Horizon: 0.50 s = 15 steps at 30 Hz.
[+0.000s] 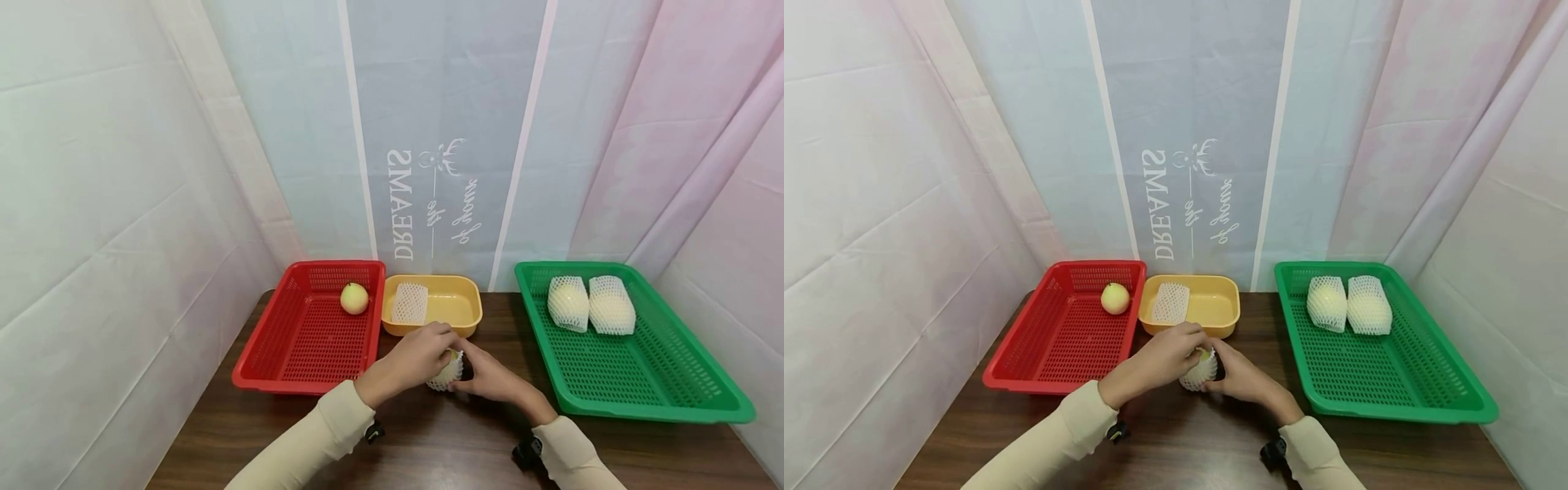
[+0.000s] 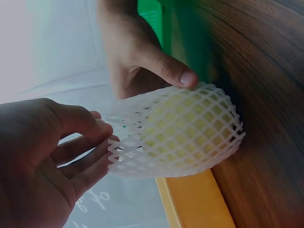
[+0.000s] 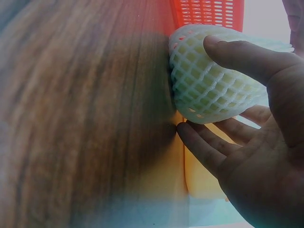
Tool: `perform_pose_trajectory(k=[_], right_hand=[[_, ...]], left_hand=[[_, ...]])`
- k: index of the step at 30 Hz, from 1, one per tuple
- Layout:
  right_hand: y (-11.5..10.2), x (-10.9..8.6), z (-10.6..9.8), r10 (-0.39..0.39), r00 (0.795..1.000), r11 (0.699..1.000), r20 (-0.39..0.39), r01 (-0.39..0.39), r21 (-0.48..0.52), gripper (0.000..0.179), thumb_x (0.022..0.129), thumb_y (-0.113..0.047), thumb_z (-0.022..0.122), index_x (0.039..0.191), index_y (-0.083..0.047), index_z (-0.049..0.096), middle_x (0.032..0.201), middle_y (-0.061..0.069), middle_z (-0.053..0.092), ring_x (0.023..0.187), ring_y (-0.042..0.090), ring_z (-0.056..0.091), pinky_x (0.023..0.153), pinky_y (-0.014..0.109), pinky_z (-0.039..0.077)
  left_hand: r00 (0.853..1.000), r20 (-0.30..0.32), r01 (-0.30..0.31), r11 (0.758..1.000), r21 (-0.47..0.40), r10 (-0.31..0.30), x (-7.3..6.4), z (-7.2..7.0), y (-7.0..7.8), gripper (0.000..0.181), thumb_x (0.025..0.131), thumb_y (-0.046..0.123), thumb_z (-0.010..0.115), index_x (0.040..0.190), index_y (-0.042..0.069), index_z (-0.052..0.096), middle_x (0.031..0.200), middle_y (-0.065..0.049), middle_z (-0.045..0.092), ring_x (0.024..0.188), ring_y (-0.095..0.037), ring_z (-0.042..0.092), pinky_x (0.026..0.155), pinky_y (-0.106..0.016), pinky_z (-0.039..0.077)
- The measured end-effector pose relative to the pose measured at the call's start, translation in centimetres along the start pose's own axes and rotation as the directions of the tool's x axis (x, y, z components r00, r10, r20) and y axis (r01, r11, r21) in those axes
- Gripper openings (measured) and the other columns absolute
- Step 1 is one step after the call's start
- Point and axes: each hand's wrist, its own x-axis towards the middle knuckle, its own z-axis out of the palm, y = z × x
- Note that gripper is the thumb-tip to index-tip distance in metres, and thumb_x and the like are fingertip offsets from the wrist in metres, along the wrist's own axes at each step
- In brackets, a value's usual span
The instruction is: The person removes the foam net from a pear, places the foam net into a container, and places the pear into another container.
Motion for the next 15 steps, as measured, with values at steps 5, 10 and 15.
perform_pose_trajectory(k=[5, 10, 15], right_hand=[[-0.01, -0.06, -0.02, 0.015, 1.0, 1.0, 0.003, -0.015, -0.001, 0.098, 0.089, -0.031, 0.088, 0.165, -0.005, 0.03, 0.166, 0.017, 0.043, 0.148, 0.033, 0.046, 0.116, 0.059, 0.044], [-0.07, -0.05, 0.01, 0.023, 1.0, 1.0, 0.003, -0.023, -0.008, 0.101, 0.089, -0.03, 0.088, 0.166, -0.003, 0.028, 0.166, 0.018, 0.042, 0.148, 0.033, 0.047, 0.116, 0.058, 0.044], [0.03, 0.08, 0.01, 0.022, 1.0, 1.0, 0.003, -0.022, -0.009, 0.098, 0.089, -0.03, 0.089, 0.164, -0.005, 0.031, 0.165, 0.017, 0.045, 0.147, 0.032, 0.048, 0.116, 0.059, 0.044]], left_hand=[[0.999, 0.038, -0.022, 0.999, 0.044, 0.021, 0.39, 0.35, -0.04, 0.019, 0.098, 0.011, 0.072, 0.114, 0.018, 0.078, 0.11, 0.005, 0.071, 0.1, -0.01, 0.064, 0.078, -0.018, 0.055], [0.994, 0.11, -0.023, 0.996, 0.084, 0.014, 0.66, 0.31, -0.08, 0.019, 0.099, 0.018, 0.075, 0.118, 0.019, 0.076, 0.115, 0.004, 0.071, 0.104, -0.013, 0.063, 0.083, -0.022, 0.056], [0.976, 0.214, 0.002, 0.992, 0.129, -0.03, 1.01, 0.24, -0.31, 0.03, 0.097, 0.027, 0.079, 0.126, 0.02, 0.074, 0.123, 0.003, 0.069, 0.111, -0.014, 0.064, 0.088, -0.025, 0.057]])
